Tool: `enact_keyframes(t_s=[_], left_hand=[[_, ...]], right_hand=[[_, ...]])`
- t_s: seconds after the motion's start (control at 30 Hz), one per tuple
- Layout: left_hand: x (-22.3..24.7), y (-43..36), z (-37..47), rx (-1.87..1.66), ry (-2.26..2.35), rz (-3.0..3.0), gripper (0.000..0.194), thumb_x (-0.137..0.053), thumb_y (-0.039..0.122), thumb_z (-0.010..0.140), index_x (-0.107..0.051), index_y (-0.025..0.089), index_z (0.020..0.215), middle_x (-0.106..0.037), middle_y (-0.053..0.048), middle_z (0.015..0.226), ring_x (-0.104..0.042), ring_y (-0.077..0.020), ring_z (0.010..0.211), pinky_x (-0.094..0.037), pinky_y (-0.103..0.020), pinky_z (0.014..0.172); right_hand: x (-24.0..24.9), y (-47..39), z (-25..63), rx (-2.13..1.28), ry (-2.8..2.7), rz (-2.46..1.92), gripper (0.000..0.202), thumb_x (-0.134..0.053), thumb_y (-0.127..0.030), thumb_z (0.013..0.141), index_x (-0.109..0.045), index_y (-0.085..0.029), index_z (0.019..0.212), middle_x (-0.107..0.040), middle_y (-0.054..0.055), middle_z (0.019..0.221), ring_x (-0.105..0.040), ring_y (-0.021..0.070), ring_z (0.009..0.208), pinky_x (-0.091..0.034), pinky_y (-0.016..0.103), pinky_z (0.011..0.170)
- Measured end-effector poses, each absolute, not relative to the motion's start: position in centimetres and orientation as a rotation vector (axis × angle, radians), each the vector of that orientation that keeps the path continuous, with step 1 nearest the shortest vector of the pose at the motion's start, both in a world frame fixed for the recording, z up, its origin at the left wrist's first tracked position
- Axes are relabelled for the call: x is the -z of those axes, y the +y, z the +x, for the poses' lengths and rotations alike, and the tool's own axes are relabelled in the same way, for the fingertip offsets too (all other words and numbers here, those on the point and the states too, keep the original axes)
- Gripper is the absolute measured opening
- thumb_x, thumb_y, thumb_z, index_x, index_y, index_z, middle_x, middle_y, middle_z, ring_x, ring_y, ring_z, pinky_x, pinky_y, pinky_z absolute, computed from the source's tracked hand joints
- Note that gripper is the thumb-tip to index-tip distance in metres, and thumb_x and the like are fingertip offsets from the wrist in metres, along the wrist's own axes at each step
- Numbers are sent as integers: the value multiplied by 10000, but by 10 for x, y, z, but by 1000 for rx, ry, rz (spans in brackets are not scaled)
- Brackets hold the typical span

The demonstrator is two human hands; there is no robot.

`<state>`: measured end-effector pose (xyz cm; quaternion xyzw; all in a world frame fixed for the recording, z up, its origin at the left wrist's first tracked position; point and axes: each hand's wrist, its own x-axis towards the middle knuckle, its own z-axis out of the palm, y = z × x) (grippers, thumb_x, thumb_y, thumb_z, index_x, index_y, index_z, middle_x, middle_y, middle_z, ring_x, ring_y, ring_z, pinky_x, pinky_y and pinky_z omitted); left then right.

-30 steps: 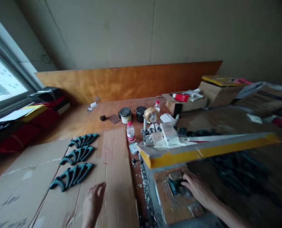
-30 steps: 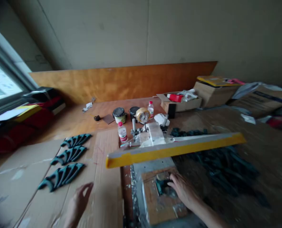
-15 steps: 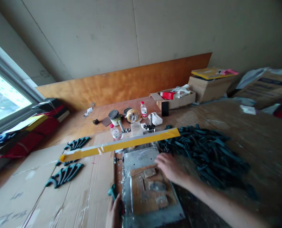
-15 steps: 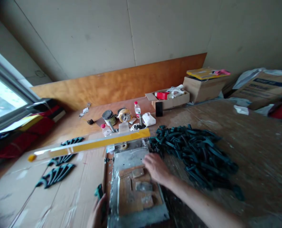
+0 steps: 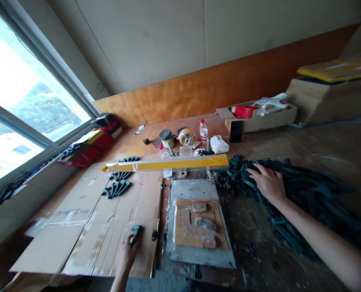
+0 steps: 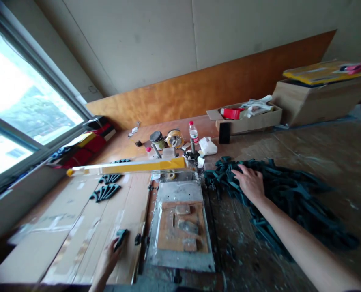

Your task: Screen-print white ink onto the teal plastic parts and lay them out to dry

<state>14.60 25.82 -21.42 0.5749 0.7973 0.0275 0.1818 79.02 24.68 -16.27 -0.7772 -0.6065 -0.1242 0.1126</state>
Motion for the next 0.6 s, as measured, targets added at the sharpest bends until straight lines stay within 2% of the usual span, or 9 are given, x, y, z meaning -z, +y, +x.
enact_keyframes(t_s=[0.1, 0.17, 0.2, 0.3, 0.4, 0.5, 0.6], left_hand=[[210, 249, 142, 131, 2269, 1682, 494, -469, 418, 812, -594, 122, 1186, -701, -156, 999, -662, -305, 1002, -495, -386, 848], [202, 251, 147, 107, 2344, 1697, 542, -481, 439, 810, -581, 77, 1202, -670, -206, 1073, -637, -333, 1040, -469, -423, 894], [195, 256, 152, -24, 2350, 1679, 536, -495, 453, 801, -595, 80, 1172, -664, -213, 1074, -634, -341, 1033, -466, -439, 894], [165, 287, 182, -610, 2105, 1555, 524, -517, 534, 785, -630, 111, 1072, -671, -164, 953, -649, -305, 923, -497, -430, 837], [111, 333, 231, -874, 1825, 1523, 595, -414, 637, 840, -583, 179, 1180, -662, -58, 898, -645, -186, 830, -523, -318, 784], [44, 369, 280, -1330, 1291, 1254, 573, -465, 638, 853, -563, 203, 1213, -623, -3, 778, -606, -128, 707, -529, -277, 722], [-5, 380, 306, -1383, 982, 1158, 575, -416, 685, 857, -636, 167, 975, -566, 13, 616, -554, -115, 587, -523, -253, 631]], right_hand=[[152, 228, 748, 319, -1799, -2096, 360, -420, -313, 974, -628, -205, 1248, -613, 122, 1208, -568, 269, 974, -417, 414, 834], [147, 213, 700, 97, -1905, -1913, 360, -437, -305, 973, -609, -217, 1277, -662, 93, 1088, -600, 225, 906, -458, 350, 794], [147, 207, 672, -27, -1979, -1799, 350, -447, -280, 969, -610, -236, 1276, -672, 71, 1053, -608, 201, 886, -474, 320, 779], [156, 200, 596, -220, -2164, -1532, 332, -485, -181, 938, -652, -272, 1209, -673, 31, 978, -606, 165, 872, -494, 274, 763], [169, 211, 552, -152, -2268, -1516, 325, -539, -107, 881, -700, -256, 1120, -652, 41, 883, -581, 190, 878, -502, 288, 757], [174, 220, 541, -14, -2333, -1583, 376, -553, -48, 831, -708, -240, 1114, -654, 61, 923, -574, 217, 918, -515, 330, 810], [171, 215, 544, 143, -2399, -1611, 471, -547, -12, 800, -678, -250, 1184, -670, 61, 989, -598, 215, 937, -533, 340, 838]])
